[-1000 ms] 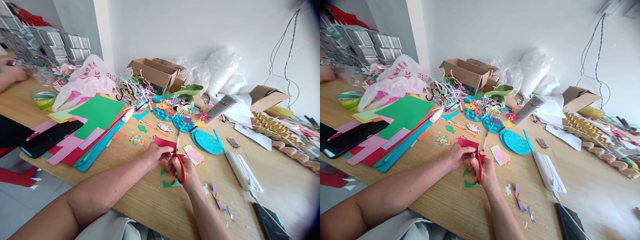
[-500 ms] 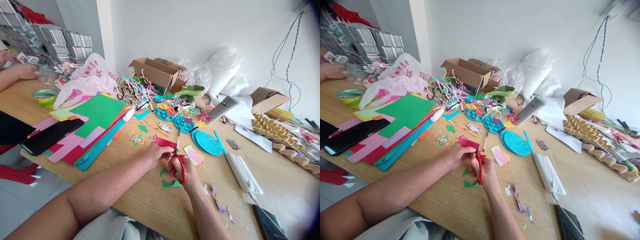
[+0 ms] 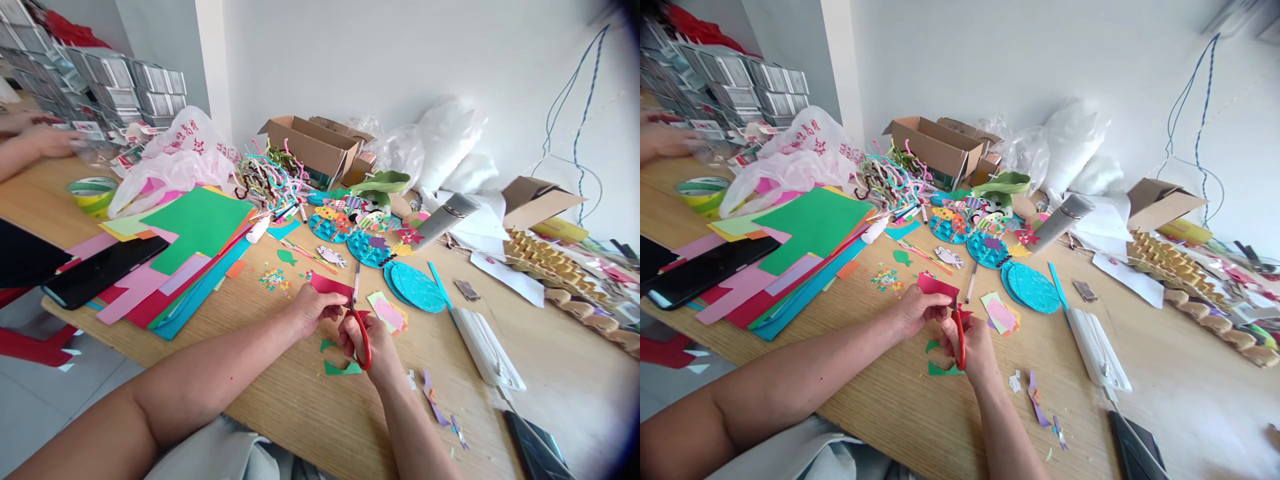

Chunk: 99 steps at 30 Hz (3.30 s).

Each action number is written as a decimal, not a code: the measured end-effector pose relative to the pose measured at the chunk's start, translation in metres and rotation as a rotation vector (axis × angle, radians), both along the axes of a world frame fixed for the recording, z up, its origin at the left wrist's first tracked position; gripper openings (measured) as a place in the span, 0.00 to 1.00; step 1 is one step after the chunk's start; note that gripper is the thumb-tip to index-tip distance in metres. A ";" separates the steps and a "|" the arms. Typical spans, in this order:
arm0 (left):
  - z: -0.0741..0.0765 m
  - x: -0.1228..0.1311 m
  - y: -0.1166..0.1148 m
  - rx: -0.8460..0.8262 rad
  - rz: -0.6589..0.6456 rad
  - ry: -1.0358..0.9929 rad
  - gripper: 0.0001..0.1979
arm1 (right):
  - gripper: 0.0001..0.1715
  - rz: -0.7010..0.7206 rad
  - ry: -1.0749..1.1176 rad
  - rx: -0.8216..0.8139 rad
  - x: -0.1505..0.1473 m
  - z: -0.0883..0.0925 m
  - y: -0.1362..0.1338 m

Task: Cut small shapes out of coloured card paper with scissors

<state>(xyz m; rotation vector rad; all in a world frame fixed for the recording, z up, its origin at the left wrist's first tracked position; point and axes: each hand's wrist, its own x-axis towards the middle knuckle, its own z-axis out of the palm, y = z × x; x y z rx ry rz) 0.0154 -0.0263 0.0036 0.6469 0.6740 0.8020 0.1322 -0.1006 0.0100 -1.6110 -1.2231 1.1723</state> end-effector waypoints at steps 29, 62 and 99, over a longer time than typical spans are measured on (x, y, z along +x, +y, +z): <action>0.003 -0.003 0.003 0.030 -0.034 0.048 0.09 | 0.28 0.043 -0.010 0.017 0.002 0.004 -0.001; 0.001 -0.004 0.005 0.056 -0.118 -0.002 0.11 | 0.27 -0.022 0.014 -0.022 -0.004 0.003 -0.003; 0.002 -0.007 0.007 0.106 -0.193 0.048 0.09 | 0.29 0.025 -0.008 0.005 -0.001 0.007 -0.003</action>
